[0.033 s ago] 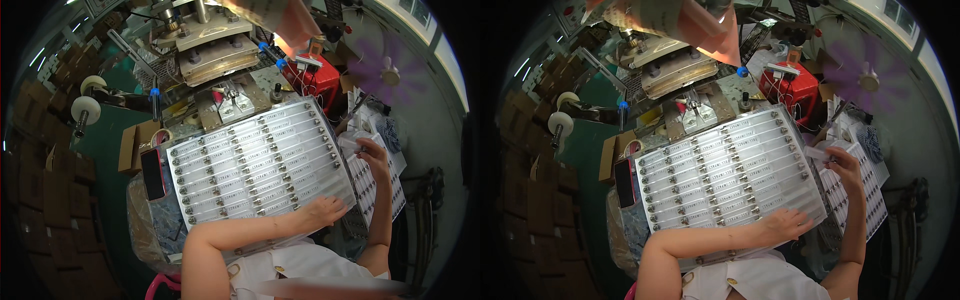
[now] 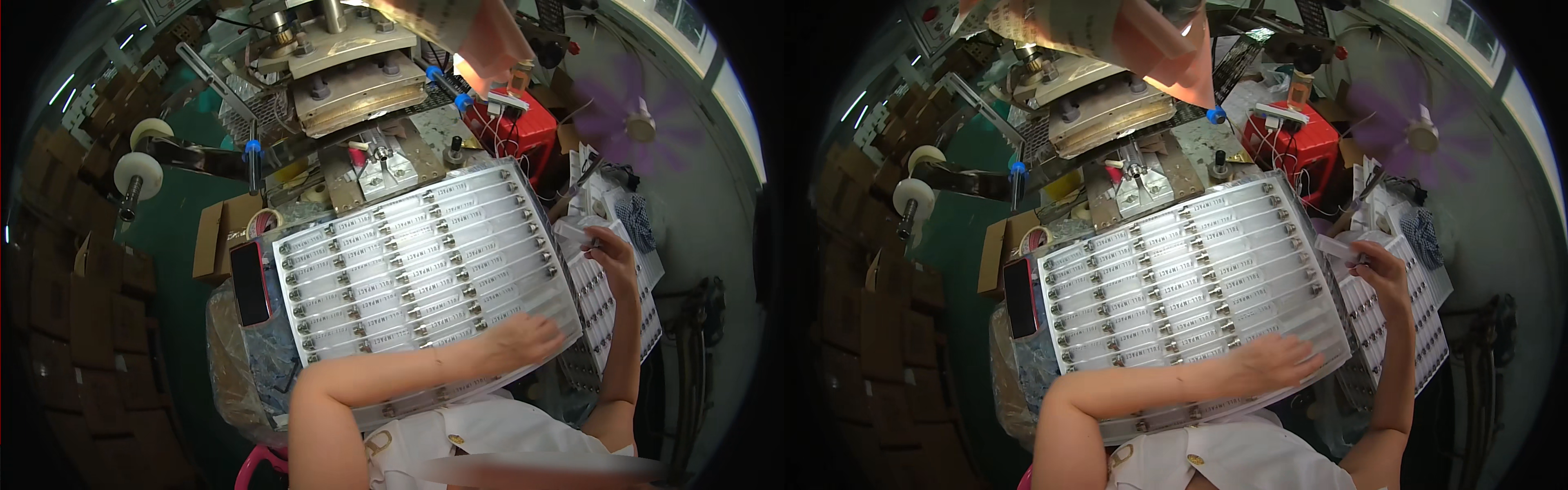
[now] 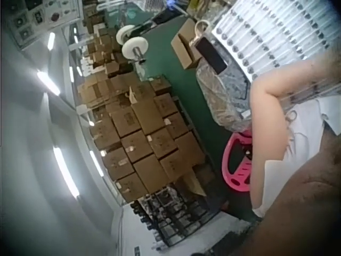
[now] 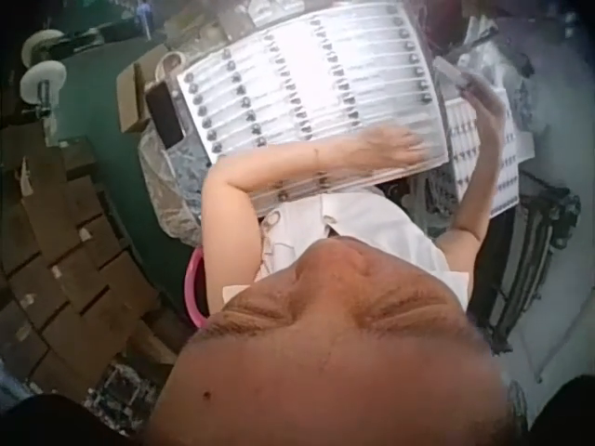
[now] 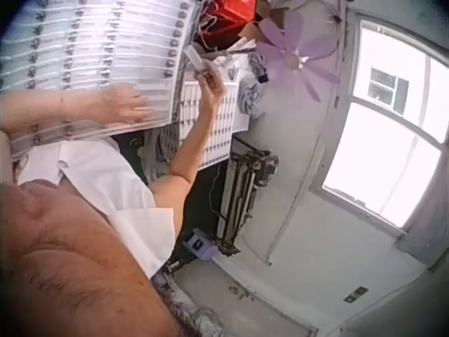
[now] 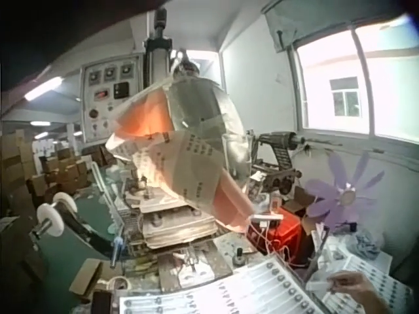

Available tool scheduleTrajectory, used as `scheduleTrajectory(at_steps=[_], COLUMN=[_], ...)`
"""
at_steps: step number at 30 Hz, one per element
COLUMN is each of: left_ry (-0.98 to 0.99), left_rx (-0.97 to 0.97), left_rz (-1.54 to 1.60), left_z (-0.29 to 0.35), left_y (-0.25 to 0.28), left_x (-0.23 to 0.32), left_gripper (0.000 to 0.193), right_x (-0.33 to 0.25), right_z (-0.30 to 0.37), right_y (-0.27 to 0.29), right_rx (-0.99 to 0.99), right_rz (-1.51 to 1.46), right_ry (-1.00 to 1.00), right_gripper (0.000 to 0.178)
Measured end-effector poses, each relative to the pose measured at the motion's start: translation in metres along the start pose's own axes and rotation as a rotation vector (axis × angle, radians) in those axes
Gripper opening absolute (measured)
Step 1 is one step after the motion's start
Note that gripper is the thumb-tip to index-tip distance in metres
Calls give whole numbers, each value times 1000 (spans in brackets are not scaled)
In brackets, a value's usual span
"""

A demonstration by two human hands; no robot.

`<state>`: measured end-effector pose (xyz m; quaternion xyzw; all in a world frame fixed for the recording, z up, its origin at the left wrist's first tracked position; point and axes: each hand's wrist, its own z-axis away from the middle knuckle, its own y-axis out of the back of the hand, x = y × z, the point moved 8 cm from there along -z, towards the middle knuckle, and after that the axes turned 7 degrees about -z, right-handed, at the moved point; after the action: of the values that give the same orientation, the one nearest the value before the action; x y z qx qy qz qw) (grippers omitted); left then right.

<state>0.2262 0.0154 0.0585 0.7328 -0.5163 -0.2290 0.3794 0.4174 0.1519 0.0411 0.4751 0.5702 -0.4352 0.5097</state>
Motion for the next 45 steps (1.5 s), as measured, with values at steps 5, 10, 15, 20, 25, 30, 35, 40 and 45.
scheduleTrajectory(at_steps=[5, 10, 15, 20, 25, 30, 35, 40, 45], left_ry=[182, 414, 261, 277, 440, 654, 723, 735, 782], left_rx=[38, -77, 3, 156, 136, 103, 137, 141, 237], left_rz=[-529, -931, -891, -520, -310, -288, -174, -162, -137], left_z=[39, 74, 58, 108, 153, 166, 176, 174, 179], left_y=[79, 116, 125, 139, 137, 138, 136, 138, 147], left_x=[-161, -264, -217, -118, -95, -113, -124, -124, -124], left_gripper=[29, 21, 5, 16, 25, 39, 41, 41, 40], right_x=[-18, -40, -61, -34, -21, 2, 2, 1, 0], right_z=[-30, -109, -140, -145, -166, -189, -191, -191, -188], right_y=[-22, -133, -254, -312, -320, -318, -319, -319, -322], right_rx=[58, -45, -128, -189, -197, -270, -285, -291, -295], right_rz=[173, 355, 525, 755, 791, 659, 675, 644, 664], right_ry=[48, 256, 728, 924, 768, 477, 408, 424, 481], right_gripper=[32, 28, 30, 37, 49, 58, 60, 58, 59])
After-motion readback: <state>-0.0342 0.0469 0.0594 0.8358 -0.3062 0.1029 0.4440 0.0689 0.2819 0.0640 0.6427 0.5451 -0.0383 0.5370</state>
